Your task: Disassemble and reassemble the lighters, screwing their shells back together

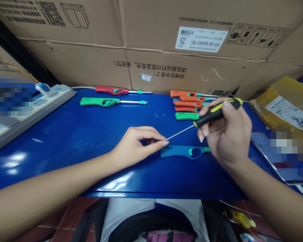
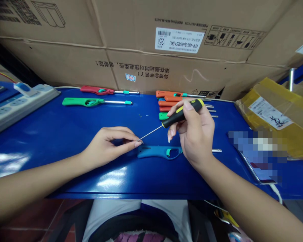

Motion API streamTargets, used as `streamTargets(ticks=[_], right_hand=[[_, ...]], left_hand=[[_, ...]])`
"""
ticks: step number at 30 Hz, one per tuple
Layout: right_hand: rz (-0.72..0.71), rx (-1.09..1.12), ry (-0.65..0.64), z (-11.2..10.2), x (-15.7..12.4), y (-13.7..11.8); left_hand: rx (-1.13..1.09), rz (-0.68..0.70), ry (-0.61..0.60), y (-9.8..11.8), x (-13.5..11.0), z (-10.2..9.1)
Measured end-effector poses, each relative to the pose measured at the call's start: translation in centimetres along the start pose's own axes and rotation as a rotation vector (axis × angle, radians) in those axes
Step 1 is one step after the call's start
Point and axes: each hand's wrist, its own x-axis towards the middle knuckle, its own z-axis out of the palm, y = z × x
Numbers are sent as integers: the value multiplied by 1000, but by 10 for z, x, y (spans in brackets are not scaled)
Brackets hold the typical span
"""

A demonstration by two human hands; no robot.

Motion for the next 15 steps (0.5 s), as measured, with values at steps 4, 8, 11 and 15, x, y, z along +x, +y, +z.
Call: streamTargets(ticks=[4, 8, 11, 15], right_hand=[[12, -4, -5, 0, -1, 1], [-15, 23, -10, 1, -2, 1], [-23, 33, -10, 2, -3, 0], [-15, 19, -7, 2, -3, 0]], left_hand=[[15, 24, -9, -2, -1, 0], [25, 55, -19, -2, -2, 0], [36, 62, -27, -1, -2, 0], [47, 58, -41, 0, -1, 0]])
